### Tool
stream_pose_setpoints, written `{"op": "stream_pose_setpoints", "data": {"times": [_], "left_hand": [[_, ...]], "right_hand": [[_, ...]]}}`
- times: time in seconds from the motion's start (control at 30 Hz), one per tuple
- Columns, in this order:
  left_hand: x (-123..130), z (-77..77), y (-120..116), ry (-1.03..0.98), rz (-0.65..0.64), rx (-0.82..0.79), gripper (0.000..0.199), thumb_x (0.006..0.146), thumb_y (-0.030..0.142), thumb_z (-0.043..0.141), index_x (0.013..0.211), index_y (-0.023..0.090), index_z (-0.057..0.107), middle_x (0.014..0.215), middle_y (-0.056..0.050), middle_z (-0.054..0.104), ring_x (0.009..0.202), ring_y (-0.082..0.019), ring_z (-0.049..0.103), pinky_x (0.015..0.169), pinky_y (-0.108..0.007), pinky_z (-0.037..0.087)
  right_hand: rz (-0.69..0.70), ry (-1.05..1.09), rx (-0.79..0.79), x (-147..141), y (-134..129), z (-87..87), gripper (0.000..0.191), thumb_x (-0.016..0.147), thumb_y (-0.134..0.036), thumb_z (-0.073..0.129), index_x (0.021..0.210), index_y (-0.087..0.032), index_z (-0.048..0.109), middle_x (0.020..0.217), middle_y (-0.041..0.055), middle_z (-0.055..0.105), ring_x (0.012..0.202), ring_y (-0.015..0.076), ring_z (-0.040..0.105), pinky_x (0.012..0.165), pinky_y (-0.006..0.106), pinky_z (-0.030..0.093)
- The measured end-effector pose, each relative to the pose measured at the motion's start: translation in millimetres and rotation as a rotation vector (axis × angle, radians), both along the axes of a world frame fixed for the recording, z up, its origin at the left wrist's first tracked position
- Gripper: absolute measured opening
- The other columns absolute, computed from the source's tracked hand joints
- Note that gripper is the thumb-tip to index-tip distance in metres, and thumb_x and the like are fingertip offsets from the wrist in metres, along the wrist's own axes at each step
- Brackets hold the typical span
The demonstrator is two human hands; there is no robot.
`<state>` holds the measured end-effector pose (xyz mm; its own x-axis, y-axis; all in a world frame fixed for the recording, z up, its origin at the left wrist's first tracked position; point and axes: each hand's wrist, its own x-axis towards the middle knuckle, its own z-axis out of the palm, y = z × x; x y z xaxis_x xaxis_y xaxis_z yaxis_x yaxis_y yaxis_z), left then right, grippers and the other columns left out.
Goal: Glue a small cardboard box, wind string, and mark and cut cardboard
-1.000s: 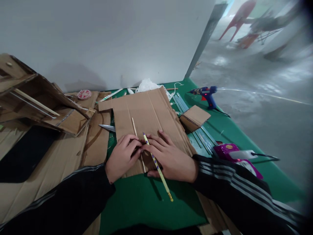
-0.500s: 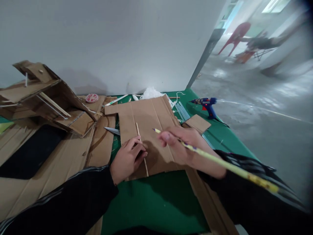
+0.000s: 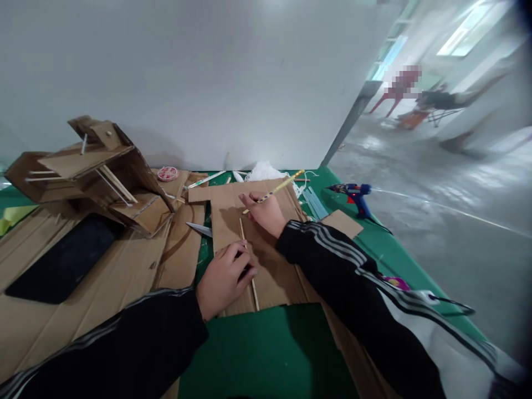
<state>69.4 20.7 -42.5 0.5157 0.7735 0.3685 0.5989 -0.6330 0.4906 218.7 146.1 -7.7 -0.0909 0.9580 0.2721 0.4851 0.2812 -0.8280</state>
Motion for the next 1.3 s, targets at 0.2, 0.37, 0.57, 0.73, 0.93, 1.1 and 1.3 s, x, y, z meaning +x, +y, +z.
{"op": "stream_pose_setpoints", "data": {"times": [0.2,0.37,0.57,0.73,0.93,1.1,1.3], "left_hand": [[0.3,2.7,-0.4,0.004,0.009,-0.02,0.004,0.092,0.022,0.056,0.093,0.019,0.058,0.105,-0.009,0.058,0.121,-0.027,0.053,0.097,-0.044,0.048],[0.9,2.3,-0.1,0.002,0.009,-0.028,0.004,0.092,0.022,0.056,0.093,0.02,0.058,0.104,-0.009,0.058,0.122,-0.026,0.052,0.098,-0.043,0.048],[0.2,1.1,-0.1,0.002,0.007,-0.029,0.004,0.091,0.022,0.056,0.094,0.02,0.058,0.105,-0.009,0.058,0.123,-0.027,0.052,0.098,-0.044,0.047],[0.4,1.9,-0.7,0.0,0.009,-0.03,0.004,0.092,0.021,0.055,0.094,0.02,0.058,0.104,-0.009,0.058,0.123,-0.027,0.052,0.098,-0.044,0.047],[0.7,2.0,-0.4,-0.003,0.01,-0.023,0.003,0.091,0.02,0.055,0.093,0.02,0.058,0.104,-0.009,0.058,0.122,-0.027,0.052,0.098,-0.045,0.048],[0.6,1.6,-0.3,-0.004,0.008,-0.019,0.004,0.091,0.021,0.055,0.093,0.02,0.058,0.104,-0.008,0.058,0.122,-0.027,0.053,0.098,-0.045,0.048],[0.6,1.6,-0.2,-0.005,0.008,-0.017,0.004,0.091,0.021,0.055,0.093,0.021,0.058,0.104,-0.008,0.057,0.122,-0.027,0.053,0.098,-0.046,0.049]], "right_hand": [[0.04,0.006,0.054,-0.5,-4.9,-6.2,0.045,0.086,-0.039,0.056,0.049,-0.02,0.037,0.042,-0.0053,0.04,0.043,0.0085,0.036,0.045,0.025,0.026],[0.037,-0.003,0.075,-1.3,-2.3,-13.4,0.044,0.084,-0.037,0.057,0.048,-0.02,0.04,0.043,-0.0047,0.041,0.044,0.0088,0.036,0.046,0.025,0.026],[0.043,-0.015,0.091,-0.5,-0.2,-17.8,0.043,0.084,-0.038,0.058,0.048,-0.02,0.041,0.043,-0.0047,0.041,0.046,0.0092,0.035,0.046,0.025,0.024],[0.054,-0.023,0.1,0.1,0.2,-17.6,0.043,0.084,-0.038,0.058,0.049,-0.02,0.04,0.044,-0.005,0.041,0.047,0.0093,0.034,0.047,0.025,0.024],[0.055,-0.035,0.115,-0.4,0.9,-19.8,0.041,0.084,-0.032,0.057,0.049,-0.019,0.04,0.043,-0.0057,0.038,0.046,0.009,0.033,0.047,0.025,0.023],[0.06,-0.05,0.124,0.0,1.3,-20.6,0.039,0.085,-0.029,0.053,0.05,-0.02,0.036,0.044,-0.0059,0.037,0.047,0.009,0.032,0.047,0.025,0.022],[0.065,-0.061,0.112,0.1,0.5,-19.2,0.039,0.085,-0.03,0.051,0.051,-0.021,0.035,0.045,-0.0056,0.037,0.048,0.0095,0.034,0.047,0.024,0.024]]}}
